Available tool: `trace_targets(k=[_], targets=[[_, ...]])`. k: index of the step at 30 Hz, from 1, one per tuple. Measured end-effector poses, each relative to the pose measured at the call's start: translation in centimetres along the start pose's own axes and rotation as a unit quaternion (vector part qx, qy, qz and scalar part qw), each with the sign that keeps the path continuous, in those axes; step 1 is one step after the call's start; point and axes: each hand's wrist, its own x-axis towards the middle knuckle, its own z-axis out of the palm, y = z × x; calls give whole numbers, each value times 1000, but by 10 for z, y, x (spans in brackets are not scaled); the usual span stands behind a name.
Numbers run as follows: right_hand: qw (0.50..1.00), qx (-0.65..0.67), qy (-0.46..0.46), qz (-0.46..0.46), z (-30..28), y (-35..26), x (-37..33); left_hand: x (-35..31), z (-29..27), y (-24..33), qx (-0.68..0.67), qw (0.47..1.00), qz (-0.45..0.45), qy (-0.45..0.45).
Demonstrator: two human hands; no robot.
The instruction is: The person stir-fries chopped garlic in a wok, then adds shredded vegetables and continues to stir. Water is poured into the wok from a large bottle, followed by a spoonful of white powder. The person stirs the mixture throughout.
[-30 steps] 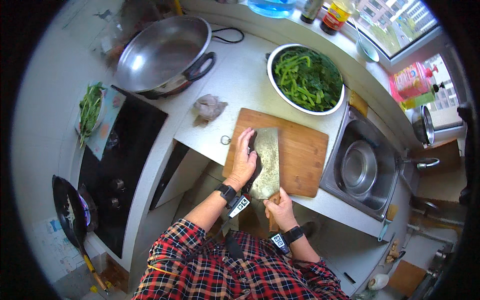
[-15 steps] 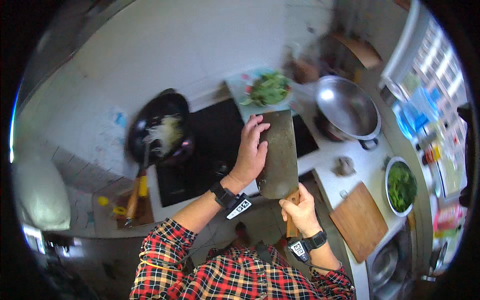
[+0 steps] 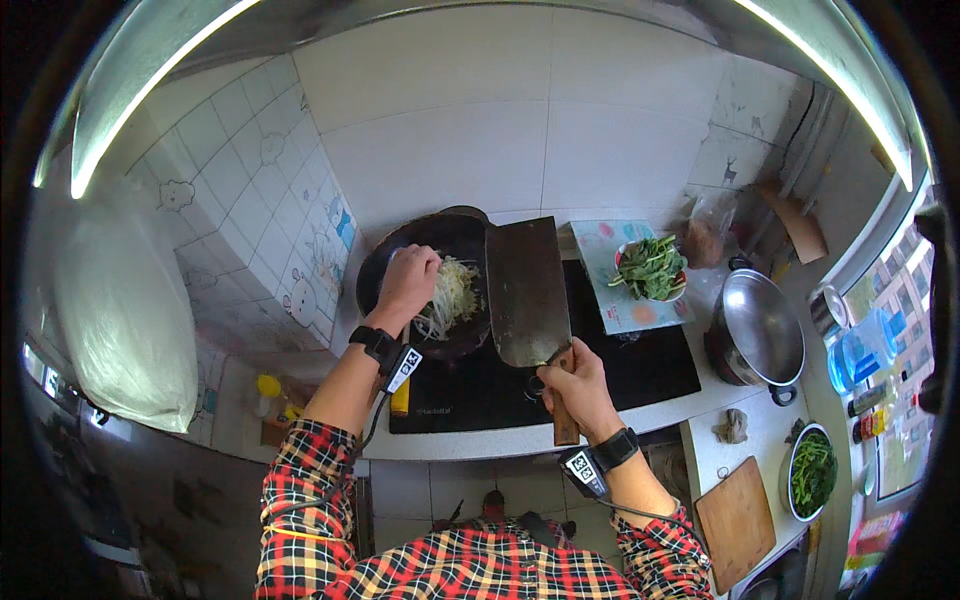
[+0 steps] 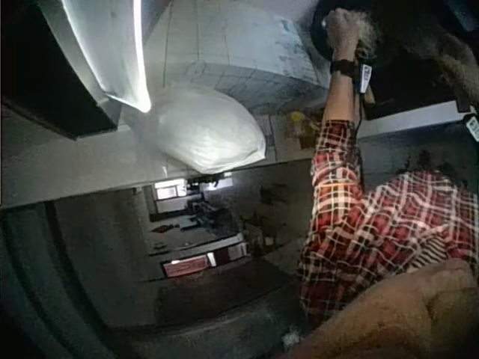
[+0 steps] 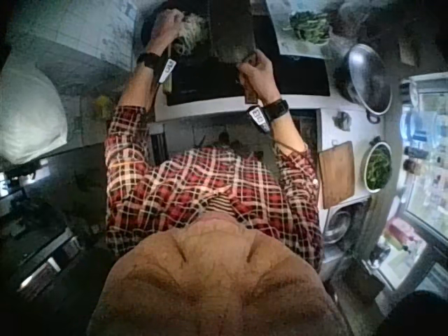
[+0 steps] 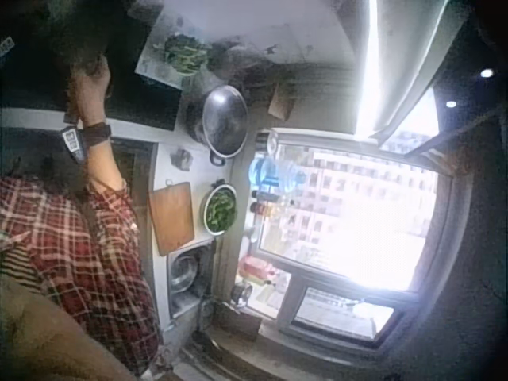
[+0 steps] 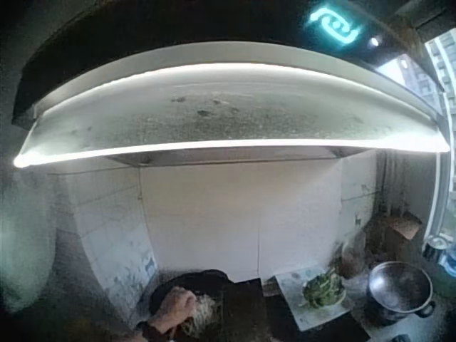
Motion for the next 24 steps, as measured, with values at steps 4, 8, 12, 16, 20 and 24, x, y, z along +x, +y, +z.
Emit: trace_targets(k=[4, 8, 12, 16, 20, 24], targets=[[1000, -1, -3, 8, -4, 1, 0, 13, 9, 42, -95, 991, 94, 19], [998, 50, 16, 29, -4, 5, 0, 7, 35, 80, -73, 962, 263, -25], [996, 67, 59, 23, -36, 24, -22, 19, 27, 50, 28, 990, 130, -44], [973, 119, 195, 24, -105, 59, -119, -10, 4, 45, -73, 991, 70, -85], [897, 109, 423, 61, -187, 107, -236, -61, 9, 100, -177, 959, 105, -194], [833, 40, 545, 85, -259, 146, -318, -97, 39, 144, -215, 918, 57, -328]])
